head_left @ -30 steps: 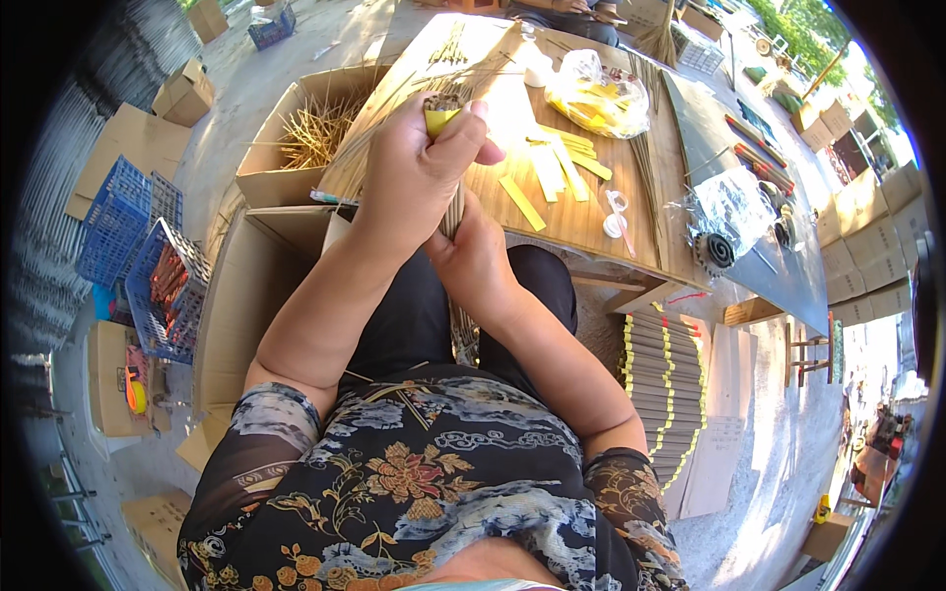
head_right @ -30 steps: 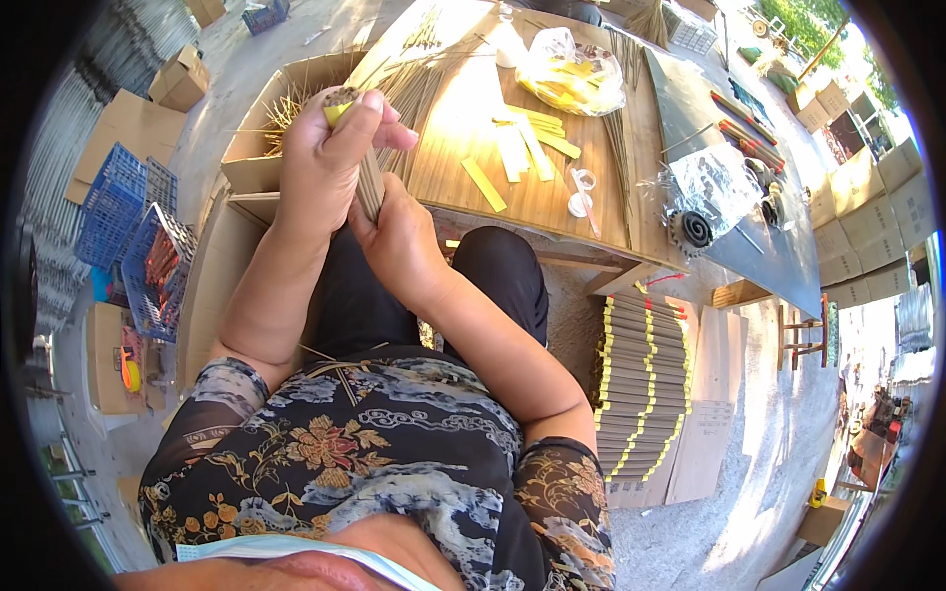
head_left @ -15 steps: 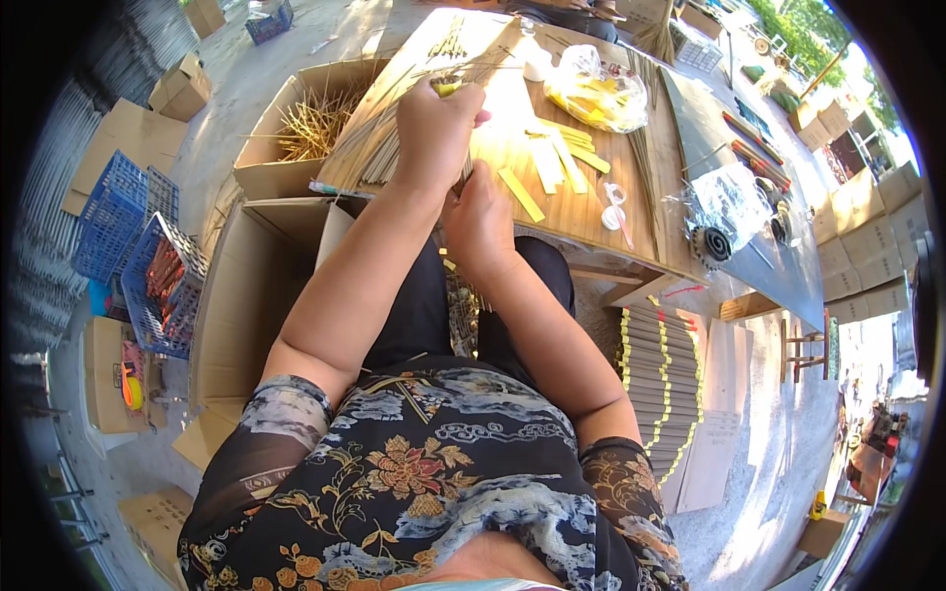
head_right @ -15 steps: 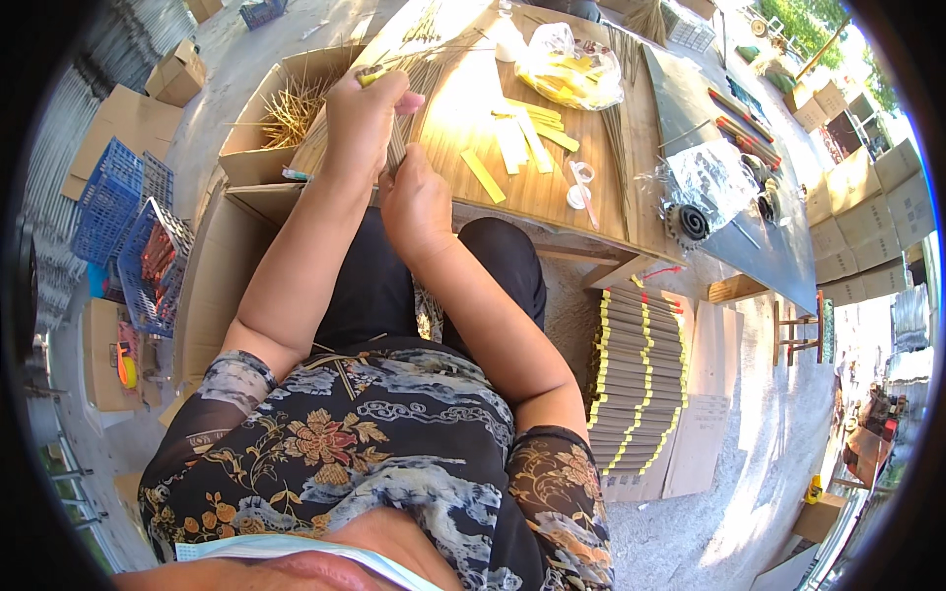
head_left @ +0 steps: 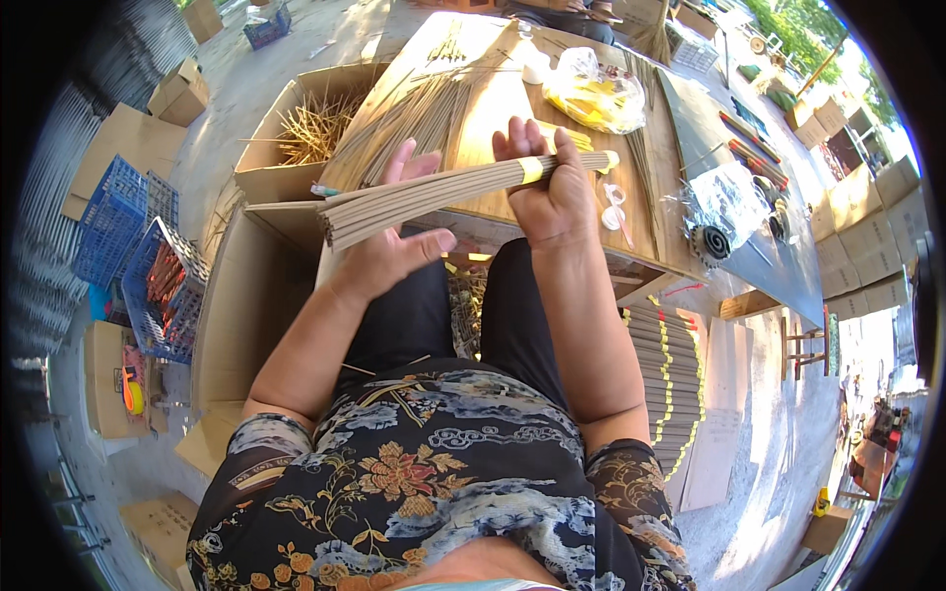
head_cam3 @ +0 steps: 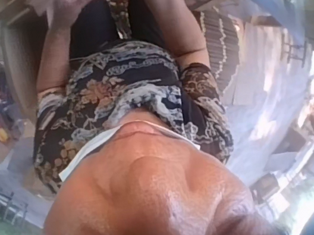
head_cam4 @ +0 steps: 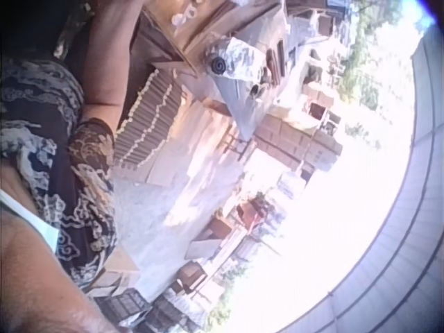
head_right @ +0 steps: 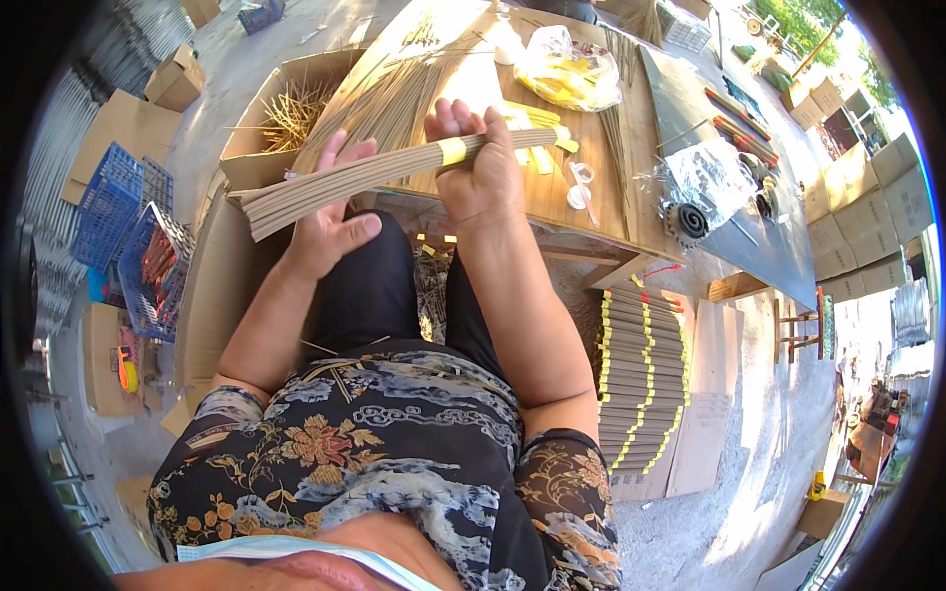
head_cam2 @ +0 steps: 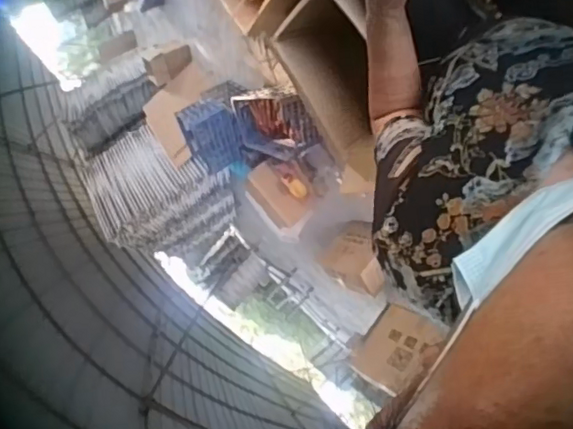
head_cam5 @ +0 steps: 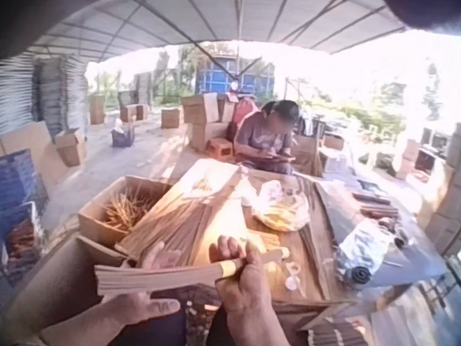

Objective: The person gathers thin wooden sticks into a bundle, wraps a yellow paper band around them, and secures it with a small white adhesive strip. The person repeats this process to create multiple bundles.

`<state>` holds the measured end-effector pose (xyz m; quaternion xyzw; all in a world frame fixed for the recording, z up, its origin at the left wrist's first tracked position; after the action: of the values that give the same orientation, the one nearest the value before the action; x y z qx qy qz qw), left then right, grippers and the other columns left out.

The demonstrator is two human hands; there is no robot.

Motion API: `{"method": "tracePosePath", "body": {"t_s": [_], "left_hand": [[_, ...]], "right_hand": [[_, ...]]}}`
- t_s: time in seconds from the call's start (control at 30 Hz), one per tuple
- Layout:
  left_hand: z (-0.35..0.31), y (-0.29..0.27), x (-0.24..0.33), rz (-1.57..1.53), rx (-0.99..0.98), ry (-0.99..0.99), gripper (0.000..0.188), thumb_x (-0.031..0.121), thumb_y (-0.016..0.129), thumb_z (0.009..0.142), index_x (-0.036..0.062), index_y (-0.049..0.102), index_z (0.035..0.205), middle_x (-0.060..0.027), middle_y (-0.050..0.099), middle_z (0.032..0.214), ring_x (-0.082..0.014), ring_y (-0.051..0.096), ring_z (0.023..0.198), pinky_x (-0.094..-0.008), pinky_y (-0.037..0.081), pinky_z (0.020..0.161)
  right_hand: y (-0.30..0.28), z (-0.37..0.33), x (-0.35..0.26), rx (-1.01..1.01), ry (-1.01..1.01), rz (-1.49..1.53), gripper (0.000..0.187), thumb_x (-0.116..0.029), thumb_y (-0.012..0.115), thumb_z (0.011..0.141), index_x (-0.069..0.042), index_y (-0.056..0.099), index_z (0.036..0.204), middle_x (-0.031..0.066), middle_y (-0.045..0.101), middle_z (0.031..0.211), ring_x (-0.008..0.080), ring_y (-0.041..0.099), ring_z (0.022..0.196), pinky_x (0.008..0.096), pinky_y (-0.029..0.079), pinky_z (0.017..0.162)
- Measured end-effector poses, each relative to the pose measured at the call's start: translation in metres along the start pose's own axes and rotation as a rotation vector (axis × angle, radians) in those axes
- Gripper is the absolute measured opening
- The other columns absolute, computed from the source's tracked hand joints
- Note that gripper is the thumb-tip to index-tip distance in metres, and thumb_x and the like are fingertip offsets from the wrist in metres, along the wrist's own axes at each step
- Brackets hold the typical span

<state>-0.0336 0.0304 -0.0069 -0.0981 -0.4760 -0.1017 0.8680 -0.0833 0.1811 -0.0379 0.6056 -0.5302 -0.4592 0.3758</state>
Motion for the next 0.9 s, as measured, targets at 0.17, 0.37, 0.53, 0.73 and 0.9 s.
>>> {"method": "tracePosePath", "body": {"t_s": [0.17,0.37,0.53,0.73,0.9], "left_hand": [[0.007,-0.014,0.068,-0.374,0.154,0.398,0.054,0.024,0.061,0.082,0.0041,0.034,0.124,-0.0155,0.051,0.112,-0.0249,0.047,0.110,-0.0411,0.030,0.100],[0.035,-0.057,0.066,-0.622,0.399,0.253,0.008,0.012,0.056,0.085,0.0047,0.055,0.086,-0.0010,0.048,0.063,-0.0120,0.047,0.059,-0.0308,0.042,0.063],[0.033,-0.044,0.049,-0.620,0.456,0.071,0.008,0.013,0.060,0.082,0.0056,0.056,0.079,-0.0006,0.049,0.058,-0.0110,0.046,0.052,-0.0287,0.042,0.056],[0.049,-0.018,0.044,-0.786,0.127,-0.164,0.015,0.013,0.062,0.080,0.0015,0.059,0.089,-0.0026,0.052,0.060,-0.0130,0.052,0.055,-0.0289,0.046,0.057],[0.053,-0.042,0.024,-0.538,0.416,-0.214,0.016,0.014,0.060,0.082,0.0042,0.054,0.092,0.0017,0.046,0.061,-0.0076,0.043,0.049,-0.0239,0.039,0.049]], "right_hand": [[-0.009,-0.015,0.043,-0.003,0.176,-0.143,0.038,-0.030,0.038,0.093,0.006,0.044,0.106,0.0162,0.056,0.101,0.0264,0.059,0.092,0.0451,0.042,0.091],[-0.015,-0.084,0.063,-0.433,0.624,-0.917,0.040,-0.035,0.053,0.085,0.002,0.054,0.099,0.0138,0.060,0.094,0.0258,0.059,0.089,0.0362,0.047,0.082],[0.065,-0.100,0.036,-0.673,-0.905,-1.857,0.036,-0.019,0.071,0.069,-0.002,0.053,0.095,0.0130,0.060,0.080,0.0282,0.060,0.075,0.0343,0.047,0.067],[0.017,-0.069,0.086,-0.741,0.313,-1.422,0.028,-0.024,0.065,0.078,-0.002,0.049,0.081,0.0052,0.051,0.060,0.0133,0.052,0.049,0.0247,0.042,0.046],[0.018,-0.062,0.081,-0.649,-0.184,-1.698,0.030,-0.024,0.062,0.081,0.002,0.047,0.080,0.0092,0.052,0.060,0.0167,0.053,0.053,0.0318,0.044,0.051]]}}
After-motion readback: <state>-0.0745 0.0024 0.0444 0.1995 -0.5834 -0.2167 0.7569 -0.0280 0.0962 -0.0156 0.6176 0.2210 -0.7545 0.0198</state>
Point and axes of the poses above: each hand's wrist, its own z-axis towards the middle knuckle, its own y-axis out of the palm, x = y × z, the point moved 8 cm from there along z, towards the middle knuckle
